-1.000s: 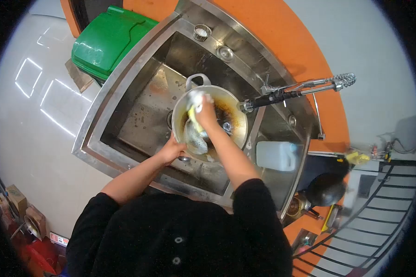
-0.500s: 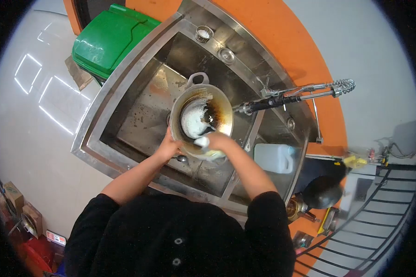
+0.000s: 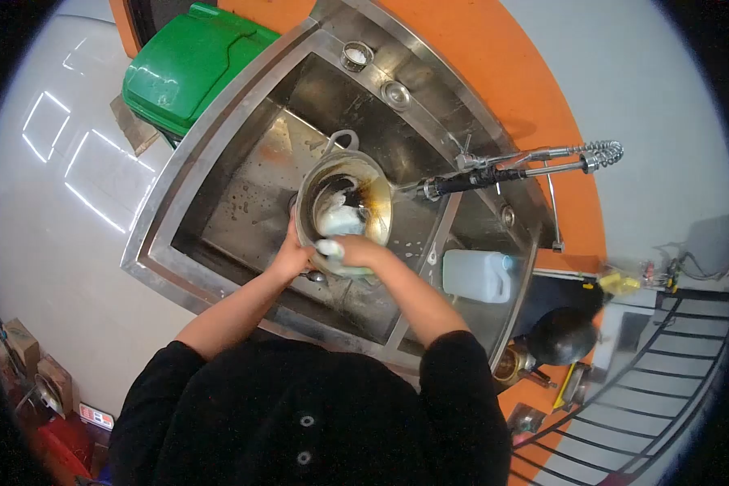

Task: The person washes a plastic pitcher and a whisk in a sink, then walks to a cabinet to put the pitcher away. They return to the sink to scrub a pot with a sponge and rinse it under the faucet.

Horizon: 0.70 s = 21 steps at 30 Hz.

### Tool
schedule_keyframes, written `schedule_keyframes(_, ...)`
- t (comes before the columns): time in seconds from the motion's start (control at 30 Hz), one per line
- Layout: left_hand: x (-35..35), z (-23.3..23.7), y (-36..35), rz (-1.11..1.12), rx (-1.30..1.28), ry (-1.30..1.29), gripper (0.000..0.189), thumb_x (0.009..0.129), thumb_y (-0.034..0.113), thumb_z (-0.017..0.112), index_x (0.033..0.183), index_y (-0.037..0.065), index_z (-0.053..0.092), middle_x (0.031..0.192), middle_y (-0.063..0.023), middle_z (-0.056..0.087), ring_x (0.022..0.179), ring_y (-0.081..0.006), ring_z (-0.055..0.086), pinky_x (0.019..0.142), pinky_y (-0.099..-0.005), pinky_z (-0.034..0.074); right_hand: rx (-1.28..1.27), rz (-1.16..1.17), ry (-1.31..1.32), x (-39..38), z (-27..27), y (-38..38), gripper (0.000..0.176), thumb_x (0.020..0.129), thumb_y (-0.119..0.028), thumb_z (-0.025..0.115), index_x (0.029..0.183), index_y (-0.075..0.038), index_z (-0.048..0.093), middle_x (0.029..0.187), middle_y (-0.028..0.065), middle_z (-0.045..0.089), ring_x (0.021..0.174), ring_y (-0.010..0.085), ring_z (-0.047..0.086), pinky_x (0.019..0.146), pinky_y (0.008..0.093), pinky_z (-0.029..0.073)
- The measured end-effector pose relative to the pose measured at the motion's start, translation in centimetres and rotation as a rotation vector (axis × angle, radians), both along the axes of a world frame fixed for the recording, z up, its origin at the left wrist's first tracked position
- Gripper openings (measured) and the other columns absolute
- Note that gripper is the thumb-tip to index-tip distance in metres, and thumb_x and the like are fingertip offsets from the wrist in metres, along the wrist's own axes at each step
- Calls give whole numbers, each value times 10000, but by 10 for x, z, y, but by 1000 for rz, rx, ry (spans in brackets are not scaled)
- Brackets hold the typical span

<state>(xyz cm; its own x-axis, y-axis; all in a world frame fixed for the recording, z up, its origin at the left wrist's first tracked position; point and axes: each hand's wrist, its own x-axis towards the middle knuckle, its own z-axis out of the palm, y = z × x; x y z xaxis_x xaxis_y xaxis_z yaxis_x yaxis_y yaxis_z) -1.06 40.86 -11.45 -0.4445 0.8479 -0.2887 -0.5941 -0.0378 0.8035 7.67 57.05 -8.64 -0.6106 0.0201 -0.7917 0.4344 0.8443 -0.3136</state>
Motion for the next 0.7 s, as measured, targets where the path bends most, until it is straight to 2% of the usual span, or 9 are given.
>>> schedule_keyframes(0.1, 2, 6, 0, -64, -11, 10, 910, 662, -102, 430, 1398, 140, -48, 1391, -153, 217, 1277, -262, 252, 1002, -319, 226, 795, 39, 100, 24, -13, 48, 404, 775, -147, 548, 1148, -34, 440, 1250, 224, 408, 1071, 399, 471, 805, 426, 459)
schedule_keyframes(0.2, 1, 22, -4, -159, -57, -70, 937, 683, -74, 445, 1392, 206, -99, 1361, -138, 259, 1193, -284, 362, 777, -331, 428, 790, -318, 453, -22, -2, 62, 410, 789, -105, 520, 1157, 31, 399, 1227, 289, 391, 1050, 436, 466, 829, 446, 444)
schedule_keyframes(0.23, -2, 31, -7, -193, -82, -140, 945, 689, -62, 450, 1389, 233, -112, 1338, -128, 297, 1151, -292, 407, 646, -334, 534, 747, -375, 598, -37, -4, 51, 450, 784, -109, 529, 1175, 49, 374, 1223, 310, 381, 1054, 441, 459, 855, 460, 428)
schedule_keyframes(0.33, -2, 26, -6, -240, -129, -129, 950, 683, -57, 449, 1387, 218, -127, 1340, -139, 299, 1121, -286, 438, 650, -311, 531, 510, -441, 660, -53, -27, -6, 642, 729, -83, 561, 1289, 52, 276, 1300, 261, 341, 1144, 454, 372, 960, 434, 351)
schedule_keyframes(0.43, 0, 2, -4, -108, -111, 90, 907, 705, -33, 465, 1389, 130, -108, 1384, -184, 246, 1213, -302, 375, 979, -331, 317, 14, -405, 690, -28, -29, -32, 757, 708, -76, 616, 1341, -15, 206, 1300, 246, 353, 1197, 375, 362, 1010, 366, 292)
schedule_keyframes(0.5, 2, -12, -1, -102, -104, 203, 909, 697, -24, 492, 1392, 106, -81, 1375, -183, 273, 1224, -301, 363, 981, -315, 306, -604, -852, 328, -11, -41, -4, 724, 718, -140, 660, 1317, -50, 264, 1260, 128, 402, 1146, 240, 401, 946, 321, 340)
schedule_keyframes(0.57, 2, -6, 1, -123, -91, 284, 907, 694, -28, 500, 1392, 92, -67, 1375, -177, 276, 1237, -290, 344, 983, -314, 303, -328, -635, 814, 0, -40, 9, 720, 721, -162, 667, 1313, -76, 266, 1256, 185, 404, 1163, 296, 412, 942, 367, 361)
schedule_keyframes(0.63, 8, -7, 5, -72, -3, 184, 907, 696, -44, 497, 1396, 115, -57, 1390, -157, 245, 1247, -266, 323, 996, -316, 295, 298, -615, 646, -6, 9, 3, 766, 698, -205, 696, 1312, -90, 253, 1258, 206, 380, 1172, 330, 386, 915, 415, 381)
schedule_keyframes(0.7, 5, 6, 2, -93, -2, 38, 905, 697, -51, 494, 1397, 124, -53, 1394, -148, 230, 1252, -253, 311, 1007, -313, 282, 496, -454, 711, 2, 11, 9, 768, 689, -290, 690, 1313, -129, 270, 1266, 225, 358, 1146, 383, 384, 901, 479, 378)
